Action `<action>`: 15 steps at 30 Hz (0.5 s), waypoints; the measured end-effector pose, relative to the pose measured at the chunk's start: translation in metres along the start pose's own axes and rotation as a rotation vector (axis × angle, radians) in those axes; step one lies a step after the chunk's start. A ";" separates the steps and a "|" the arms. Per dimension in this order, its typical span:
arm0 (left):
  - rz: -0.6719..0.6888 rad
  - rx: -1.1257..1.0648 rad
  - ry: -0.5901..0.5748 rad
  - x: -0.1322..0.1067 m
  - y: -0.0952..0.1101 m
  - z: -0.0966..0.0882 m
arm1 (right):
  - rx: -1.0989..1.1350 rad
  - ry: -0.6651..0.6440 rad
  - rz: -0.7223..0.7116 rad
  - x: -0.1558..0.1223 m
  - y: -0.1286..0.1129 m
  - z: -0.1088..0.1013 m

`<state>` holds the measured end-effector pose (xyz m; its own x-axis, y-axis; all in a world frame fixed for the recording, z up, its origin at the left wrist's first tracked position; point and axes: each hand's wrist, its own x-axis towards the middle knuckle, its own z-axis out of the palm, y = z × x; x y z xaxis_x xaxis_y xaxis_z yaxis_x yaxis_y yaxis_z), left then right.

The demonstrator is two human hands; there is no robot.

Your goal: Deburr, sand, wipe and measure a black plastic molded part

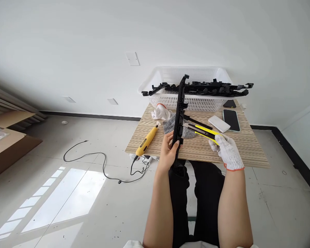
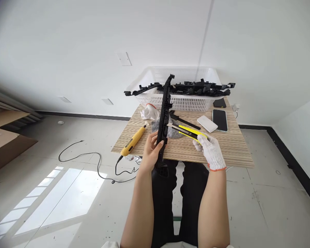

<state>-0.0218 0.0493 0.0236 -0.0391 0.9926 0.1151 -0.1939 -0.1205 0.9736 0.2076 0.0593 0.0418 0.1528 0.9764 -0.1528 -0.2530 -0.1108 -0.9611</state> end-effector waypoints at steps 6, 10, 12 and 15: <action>-0.013 0.008 -0.007 -0.001 0.002 0.001 | -0.063 -0.001 0.003 0.000 0.001 0.003; -0.015 0.012 -0.010 -0.001 0.002 0.001 | -0.073 -0.006 -0.001 0.001 0.003 0.003; -0.015 0.010 -0.011 -0.001 0.002 0.001 | -0.066 -0.015 0.001 0.001 0.004 0.003; -0.004 0.011 -0.019 -0.001 0.002 0.001 | -0.034 -0.022 0.021 0.001 0.003 0.004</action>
<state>-0.0208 0.0482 0.0256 -0.0202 0.9932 0.1149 -0.1833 -0.1167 0.9761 0.2034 0.0604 0.0392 0.1268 0.9775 -0.1684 -0.2236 -0.1372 -0.9650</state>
